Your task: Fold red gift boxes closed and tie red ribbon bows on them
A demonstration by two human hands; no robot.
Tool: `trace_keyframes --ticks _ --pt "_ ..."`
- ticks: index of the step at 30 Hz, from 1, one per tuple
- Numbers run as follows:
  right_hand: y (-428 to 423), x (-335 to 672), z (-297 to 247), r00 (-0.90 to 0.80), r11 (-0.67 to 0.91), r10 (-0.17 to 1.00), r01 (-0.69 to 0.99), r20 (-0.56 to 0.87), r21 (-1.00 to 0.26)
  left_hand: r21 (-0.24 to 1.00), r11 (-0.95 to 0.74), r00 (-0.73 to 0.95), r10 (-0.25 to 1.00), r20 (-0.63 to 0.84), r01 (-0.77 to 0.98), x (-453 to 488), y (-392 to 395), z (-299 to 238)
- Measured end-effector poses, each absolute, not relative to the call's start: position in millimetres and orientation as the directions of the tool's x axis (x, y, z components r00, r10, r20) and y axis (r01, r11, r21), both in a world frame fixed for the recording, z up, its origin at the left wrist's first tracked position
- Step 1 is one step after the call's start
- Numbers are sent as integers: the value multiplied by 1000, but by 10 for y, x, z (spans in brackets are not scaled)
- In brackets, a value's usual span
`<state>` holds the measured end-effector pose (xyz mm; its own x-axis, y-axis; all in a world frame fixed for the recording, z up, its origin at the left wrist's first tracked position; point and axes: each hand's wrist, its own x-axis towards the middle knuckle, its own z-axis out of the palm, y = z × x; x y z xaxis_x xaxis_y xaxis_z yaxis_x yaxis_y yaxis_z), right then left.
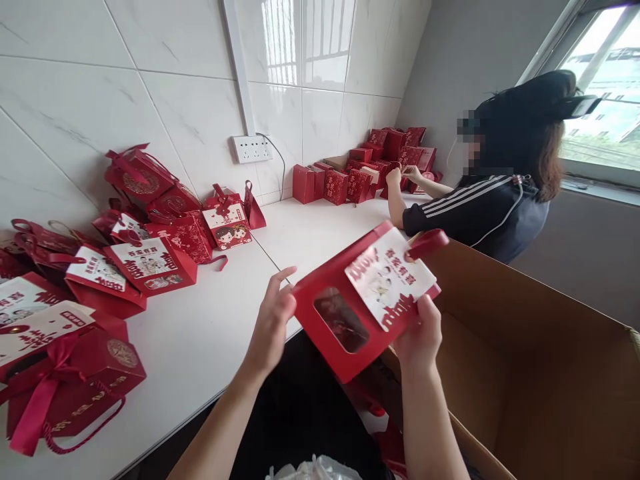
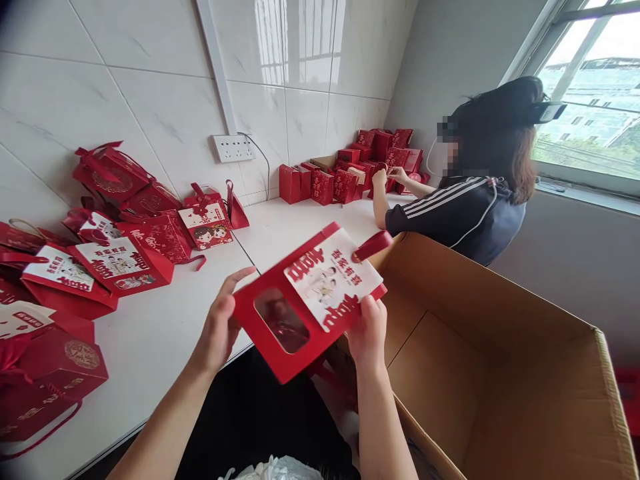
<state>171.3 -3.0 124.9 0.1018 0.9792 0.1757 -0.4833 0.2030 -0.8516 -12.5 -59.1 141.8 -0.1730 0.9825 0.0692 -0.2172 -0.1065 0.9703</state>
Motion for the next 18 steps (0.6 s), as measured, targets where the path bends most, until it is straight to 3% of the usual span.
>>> trace_keyframes --ticks 3,6,11,14,18 --pt "-116 1741 1416 -42 189 978 -247 205 -950 858 210 42 976 -215 -470 -158 -464 1286" --pt "-118 1721 1581 -26 243 969 -105 247 -964 784 308 146 951 -272 -540 -121 -433 1143" --pt "62 1749 1675 67 242 970 -131 235 -961 817 276 339 935 -106 -506 -125 -520 1014" --pt "137 1802 1679 31 183 983 -173 180 -968 894 214 471 882 -3 -394 -189 -545 1023" --pt "132 1841 1684 -27 143 988 -212 152 -967 963 71 526 847 80 -260 -231 -557 1132"
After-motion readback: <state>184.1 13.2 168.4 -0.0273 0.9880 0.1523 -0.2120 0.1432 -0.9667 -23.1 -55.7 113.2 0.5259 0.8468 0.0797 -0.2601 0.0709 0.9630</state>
